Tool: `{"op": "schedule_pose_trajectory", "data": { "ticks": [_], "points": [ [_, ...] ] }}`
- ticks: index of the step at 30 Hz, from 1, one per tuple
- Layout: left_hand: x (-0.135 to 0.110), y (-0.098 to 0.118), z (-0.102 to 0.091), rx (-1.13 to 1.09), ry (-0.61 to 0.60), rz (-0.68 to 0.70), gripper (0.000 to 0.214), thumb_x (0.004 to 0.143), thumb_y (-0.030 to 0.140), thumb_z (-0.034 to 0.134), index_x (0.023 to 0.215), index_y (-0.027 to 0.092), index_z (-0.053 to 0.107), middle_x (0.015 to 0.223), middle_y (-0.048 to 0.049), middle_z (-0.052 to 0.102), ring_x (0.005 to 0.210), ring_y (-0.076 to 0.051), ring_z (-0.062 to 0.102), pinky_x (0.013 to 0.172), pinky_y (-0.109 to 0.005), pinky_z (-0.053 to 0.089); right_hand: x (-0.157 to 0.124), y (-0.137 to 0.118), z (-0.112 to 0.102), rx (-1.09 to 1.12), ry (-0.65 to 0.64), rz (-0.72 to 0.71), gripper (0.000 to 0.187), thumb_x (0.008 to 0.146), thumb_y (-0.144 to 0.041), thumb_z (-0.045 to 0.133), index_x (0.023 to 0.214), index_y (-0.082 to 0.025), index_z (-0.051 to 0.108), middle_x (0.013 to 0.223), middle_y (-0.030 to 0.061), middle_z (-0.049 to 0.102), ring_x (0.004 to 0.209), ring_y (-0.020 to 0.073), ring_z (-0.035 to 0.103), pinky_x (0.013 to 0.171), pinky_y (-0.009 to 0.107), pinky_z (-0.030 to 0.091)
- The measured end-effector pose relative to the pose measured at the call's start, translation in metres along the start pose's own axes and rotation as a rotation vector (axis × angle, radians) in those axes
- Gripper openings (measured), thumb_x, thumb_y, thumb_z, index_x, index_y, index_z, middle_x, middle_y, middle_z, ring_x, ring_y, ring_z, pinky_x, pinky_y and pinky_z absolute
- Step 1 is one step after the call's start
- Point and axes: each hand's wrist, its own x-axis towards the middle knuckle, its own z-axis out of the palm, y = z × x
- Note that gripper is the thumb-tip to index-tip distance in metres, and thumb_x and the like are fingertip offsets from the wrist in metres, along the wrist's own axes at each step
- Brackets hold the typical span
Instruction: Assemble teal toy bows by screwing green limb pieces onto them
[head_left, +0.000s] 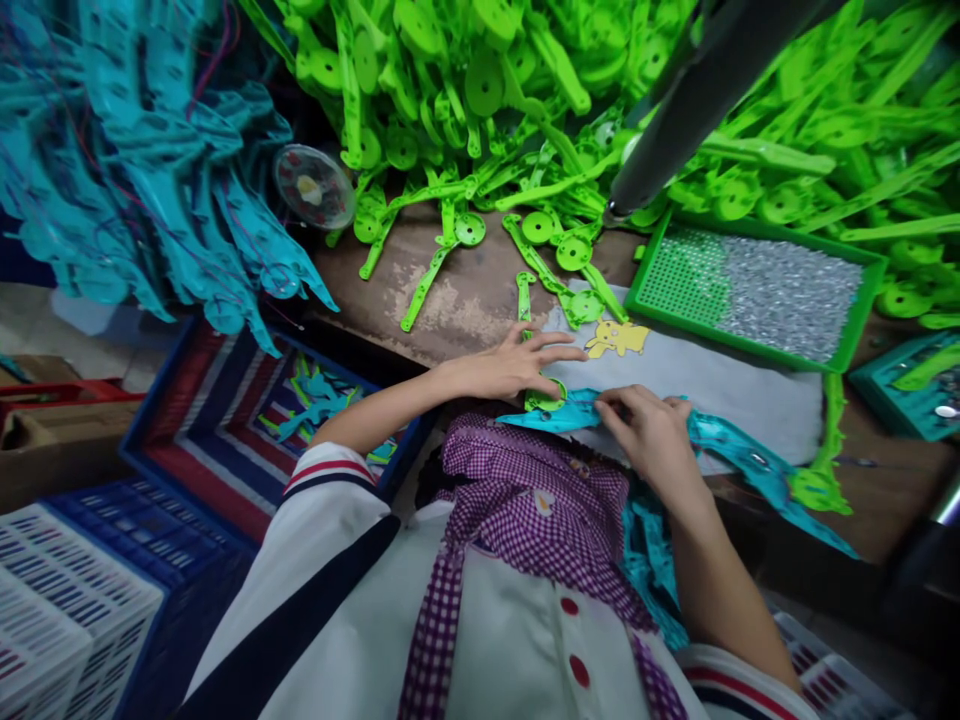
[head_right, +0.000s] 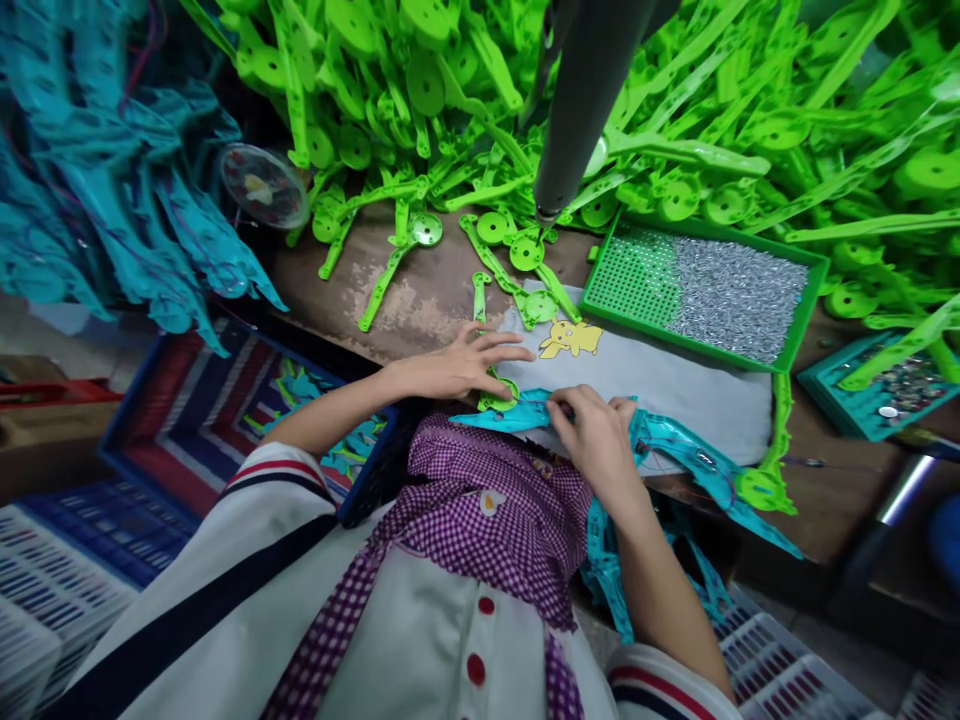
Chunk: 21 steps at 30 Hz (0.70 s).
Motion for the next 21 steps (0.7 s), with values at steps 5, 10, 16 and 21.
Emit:
{"op": "schedule_pose_trajectory", "data": {
  "ticks": [5, 10, 16, 21],
  "points": [
    [0.001, 0.001, -0.003, -0.002, -0.022, -0.003, 0.052, 0.075, 0.009, 0.071, 0.121, 0.034, 0.069, 0.164, -0.0057, 0.036, 0.153, -0.035, 0.026, 0.119, -0.062, 0.017, 0.000, 0.007, -0.004, -0.034, -0.074, -0.159, 0.030, 0.104, -0.035, 0.044, 0.105, -0.023, 0.071, 0.087, 0.0033, 0.069, 0.071, 0.0173, 0.053, 0.080, 0.036, 0.026],
    [0.000, 0.002, 0.001, 0.007, -0.019, -0.013, 0.056, 0.074, 0.005, 0.067, 0.123, 0.033, 0.068, 0.164, -0.0073, 0.036, 0.151, -0.034, 0.029, 0.118, -0.062, 0.022, 0.001, 0.011, -0.006, -0.177, -0.102, -0.293, 0.032, 0.106, -0.032, 0.038, 0.108, -0.021, 0.068, 0.088, 0.0041, 0.065, 0.077, 0.0179, 0.053, 0.083, 0.037, 0.023],
    [-0.001, 0.003, 0.007, 0.050, 0.011, -0.015, 0.079, 0.075, -0.002, 0.058, 0.141, 0.042, 0.055, 0.165, -0.0035, 0.034, 0.151, -0.030, 0.031, 0.120, -0.057, 0.025, 0.003, 0.011, -0.006, -0.219, -0.080, -0.333, 0.031, 0.107, -0.029, 0.037, 0.109, -0.021, 0.067, 0.087, 0.0031, 0.064, 0.075, 0.0172, 0.052, 0.082, 0.037, 0.022],
    [0.003, 0.006, 0.000, 0.123, -0.070, 0.016, 0.078, 0.081, 0.001, 0.056, 0.145, 0.046, 0.051, 0.166, 0.0013, 0.035, 0.152, -0.028, 0.031, 0.118, -0.058, 0.027, 0.006, 0.009, -0.004, -0.191, -0.082, -0.292, 0.030, 0.105, -0.029, 0.040, 0.105, -0.022, 0.069, 0.086, 0.0031, 0.066, 0.073, 0.0174, 0.053, 0.081, 0.037, 0.021]
  ]
}}
